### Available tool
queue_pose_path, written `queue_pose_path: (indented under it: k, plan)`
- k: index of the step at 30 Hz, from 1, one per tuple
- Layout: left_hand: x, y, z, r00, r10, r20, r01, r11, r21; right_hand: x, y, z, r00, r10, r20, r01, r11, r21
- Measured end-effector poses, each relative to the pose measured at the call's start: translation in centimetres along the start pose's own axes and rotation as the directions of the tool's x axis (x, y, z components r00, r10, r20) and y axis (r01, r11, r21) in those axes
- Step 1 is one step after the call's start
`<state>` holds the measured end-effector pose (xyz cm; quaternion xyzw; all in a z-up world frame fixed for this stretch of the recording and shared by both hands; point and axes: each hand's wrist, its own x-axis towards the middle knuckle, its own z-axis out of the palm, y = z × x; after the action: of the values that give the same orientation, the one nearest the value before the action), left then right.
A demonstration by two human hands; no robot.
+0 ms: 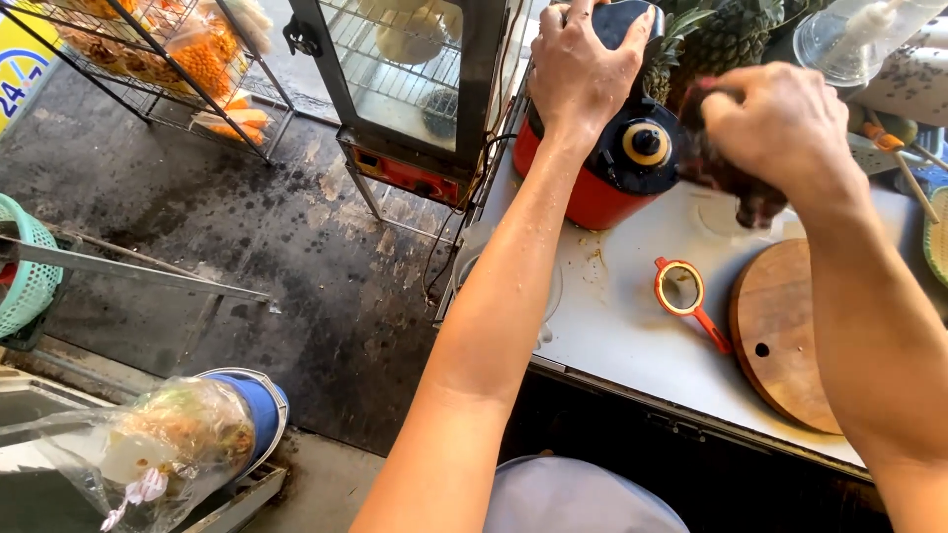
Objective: The person wipes a red thermos and the countertop with a cloth, then unties a plastic bag of fruit. They repeatedly pick up individual fruits, wrap each in a small plastic bag, and place them into a blue basket, continuing this process for multiple items.
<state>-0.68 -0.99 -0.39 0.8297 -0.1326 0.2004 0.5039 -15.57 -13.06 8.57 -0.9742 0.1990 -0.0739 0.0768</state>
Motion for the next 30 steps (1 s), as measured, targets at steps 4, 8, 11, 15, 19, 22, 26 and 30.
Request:
queue_pose_path:
  k: [4,8,11,15,19,22,26,30]
  plan:
    - [-0.1,1.0,-1.3,0.995,-0.055,0.078,0.056,0.998,-0.015,4.1,2.8,5.0,1.0,-0.01,0.004,0.01,1.0,0.029]
    - [-0.1,0.6,-0.4,0.999,-0.05,0.009,0.05,0.999,-0.022,3.5,-1.2,7.4,0.994,-0.103,0.027,0.104,0.993,-0.054]
    - [-0.2,0.1,0.2,0.999,-0.037,0.001,0.037,0.999,-0.003,2.9,-1.7,8.4,0.966,-0.258,-0.026,0.256,0.964,-0.075]
    - [-0.1,0.2,-0.5,0.999,-0.018,0.038,0.017,1.0,0.018,4.6,3.3,9.3,0.778,-0.628,-0.017,0.611,0.751,0.249]
    - [0.1,0.3,-0.9,0.997,-0.032,0.068,0.031,0.999,0.018,4.7,2.4,9.4,0.931,-0.314,-0.185,0.349,0.915,0.203]
    - [0.1,0.2,-0.3,0.997,-0.042,0.065,0.041,0.999,0.014,2.6,-1.4,8.8,0.852,-0.474,-0.224,0.465,0.88,-0.096]
    - [-0.1,-0.1,-0.2,0.998,-0.02,0.057,0.021,1.0,-0.021,-1.2,-2.1,8.0,0.812,-0.567,-0.141,0.537,0.819,-0.2]
    - [0.1,-0.6,-0.1,0.996,-0.014,0.083,0.016,1.0,-0.017,-7.7,-3.9,6.7,0.92,-0.384,-0.081,0.363,0.911,-0.194]
